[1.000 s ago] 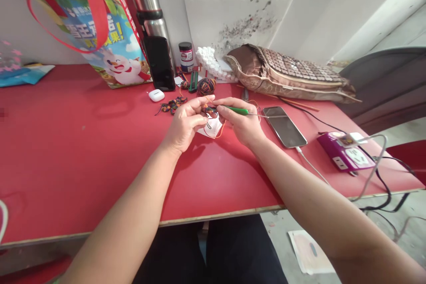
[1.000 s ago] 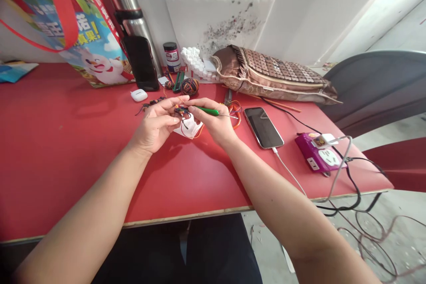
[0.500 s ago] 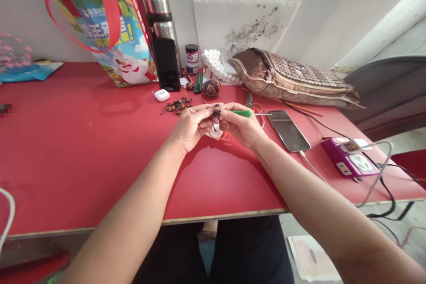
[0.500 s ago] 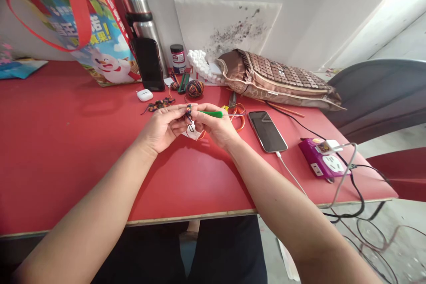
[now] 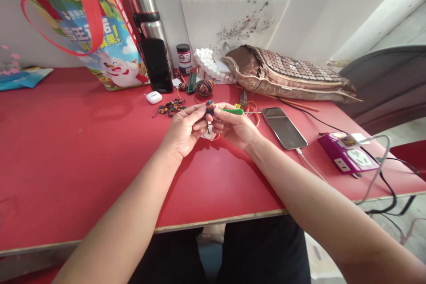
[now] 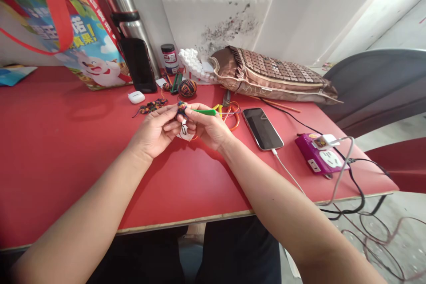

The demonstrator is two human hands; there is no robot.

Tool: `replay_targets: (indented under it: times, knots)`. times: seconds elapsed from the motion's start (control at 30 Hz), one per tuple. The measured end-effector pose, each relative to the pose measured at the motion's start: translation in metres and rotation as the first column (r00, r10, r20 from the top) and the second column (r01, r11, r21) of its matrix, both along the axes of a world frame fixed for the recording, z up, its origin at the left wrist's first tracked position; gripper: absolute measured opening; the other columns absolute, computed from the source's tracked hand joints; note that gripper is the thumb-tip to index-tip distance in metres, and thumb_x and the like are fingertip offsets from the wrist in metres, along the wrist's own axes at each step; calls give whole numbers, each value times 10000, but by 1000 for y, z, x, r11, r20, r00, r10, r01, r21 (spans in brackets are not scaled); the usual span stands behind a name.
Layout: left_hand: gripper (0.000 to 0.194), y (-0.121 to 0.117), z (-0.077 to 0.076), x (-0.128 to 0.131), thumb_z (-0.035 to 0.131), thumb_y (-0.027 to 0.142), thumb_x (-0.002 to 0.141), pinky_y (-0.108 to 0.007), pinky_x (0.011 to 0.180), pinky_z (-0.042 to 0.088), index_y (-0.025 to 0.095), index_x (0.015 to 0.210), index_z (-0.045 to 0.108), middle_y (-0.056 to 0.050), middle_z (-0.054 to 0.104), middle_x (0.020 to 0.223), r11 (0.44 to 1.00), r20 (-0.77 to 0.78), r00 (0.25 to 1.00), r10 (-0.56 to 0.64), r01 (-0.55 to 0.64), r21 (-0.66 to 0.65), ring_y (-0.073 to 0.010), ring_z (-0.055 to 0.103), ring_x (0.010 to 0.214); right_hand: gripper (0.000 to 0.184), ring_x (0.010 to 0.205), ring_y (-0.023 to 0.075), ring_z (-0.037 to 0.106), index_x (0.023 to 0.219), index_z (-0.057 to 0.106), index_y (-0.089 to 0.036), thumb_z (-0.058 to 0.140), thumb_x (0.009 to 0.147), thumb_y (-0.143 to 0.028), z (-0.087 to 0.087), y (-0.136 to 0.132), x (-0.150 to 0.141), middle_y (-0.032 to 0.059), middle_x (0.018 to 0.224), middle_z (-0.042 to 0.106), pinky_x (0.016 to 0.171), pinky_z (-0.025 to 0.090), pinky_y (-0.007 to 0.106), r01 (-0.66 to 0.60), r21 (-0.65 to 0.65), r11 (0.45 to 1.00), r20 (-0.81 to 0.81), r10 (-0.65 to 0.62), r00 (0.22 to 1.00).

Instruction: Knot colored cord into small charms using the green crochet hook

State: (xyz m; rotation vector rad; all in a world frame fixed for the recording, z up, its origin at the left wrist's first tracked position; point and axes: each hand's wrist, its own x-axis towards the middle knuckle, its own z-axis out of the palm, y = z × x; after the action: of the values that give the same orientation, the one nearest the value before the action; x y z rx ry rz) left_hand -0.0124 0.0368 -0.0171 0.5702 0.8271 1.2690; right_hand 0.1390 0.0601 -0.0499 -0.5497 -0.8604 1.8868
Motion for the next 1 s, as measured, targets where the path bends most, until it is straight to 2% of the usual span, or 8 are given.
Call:
replay_targets:
  times: [0.27, 0.37, 0.47, 0.57, 0.7, 0.83, 0.9, 1.0]
  knots:
    - [281, -1, 1, 1, 669, -7, 947, -105, 419, 312, 101, 725, 804, -34, 678, 569, 996, -8, 998, 59, -60, -64, -1, 407, 391, 395, 547, 66, 551, 801, 730, -167, 1032, 638, -362, 0, 0, -2, -3, 706, 733, 508, 472, 182, 23, -51, 998, 11, -23, 1000]
    - [234, -2, 0, 0, 696, -29, 863, -106, 432, 313, 117, 744, 835, -57, 700, 569, 999, -49, 998, 31, -30, 16, -7, 419, 400, 297, 536, 62, 526, 798, 716, -161, 959, 746, -324, 0, -1, -3, 4, 676, 714, 500, 465, 165, 42, -60, 997, 1, -42, 999]
    - [189, -4, -3, 2, 748, 4, 774, -118, 443, 309, 138, 809, 877, -61, 713, 581, 992, -94, 995, -14, 26, 126, -13, 415, 414, 178, 518, 64, 496, 797, 696, -157, 820, 865, -266, 3, -2, -3, -7, 617, 649, 471, 444, 138, 24, -191, 981, -78, -39, 996]
    - [241, -5, -6, 3, 821, 68, 701, -129, 450, 287, 160, 907, 905, -61, 740, 631, 976, -116, 991, -70, 92, 197, -18, 431, 442, 201, 503, 70, 508, 768, 630, -175, 736, 925, -243, 8, -3, -3, -24, 611, 598, 441, 434, 131, -24, -347, 938, -172, -38, 984]
    - [374, -7, -8, 1, 881, 124, 660, -152, 453, 290, 170, 1031, 902, -38, 752, 673, 962, -150, 983, -108, 142, 234, -24, 443, 449, 224, 464, 55, 466, 750, 620, -166, 630, 966, -222, 10, -2, -3, -26, 604, 592, 431, 449, 132, -31, -404, 914, -194, -52, 980]
    - [558, -10, -7, -2, 872, 114, 672, -249, 640, 555, 177, 1226, 858, -15, 763, 730, 954, -283, 956, -72, 149, 260, -162, 720, 702, 177, 461, 45, 471, 732, 659, -155, 759, 854, -237, 9, -2, -2, -29, 615, 617, 472, 500, 157, 63, -285, 957, -96, -94, 991]
    - [562, -11, -5, -4, 862, 102, 691, -286, 713, 590, 183, 1248, 853, 1, 763, 750, 948, -340, 940, -44, 146, 282, -171, 737, 739, 220, 488, 63, 514, 727, 684, -166, 872, 766, -272, 10, -3, 1, -39, 590, 610, 500, 515, 182, 132, -118, 984, -33, -137, 990]
    - [462, -10, -3, -7, 856, 103, 715, -262, 696, 560, 198, 1166, 883, 20, 747, 757, 940, -361, 932, 10, 115, 322, -135, 695, 698, 299, 487, 72, 513, 704, 729, -175, 968, 708, -353, 14, -5, 7, -51, 536, 590, 503, 476, 205, 169, 158, 973, 53, -179, 982]
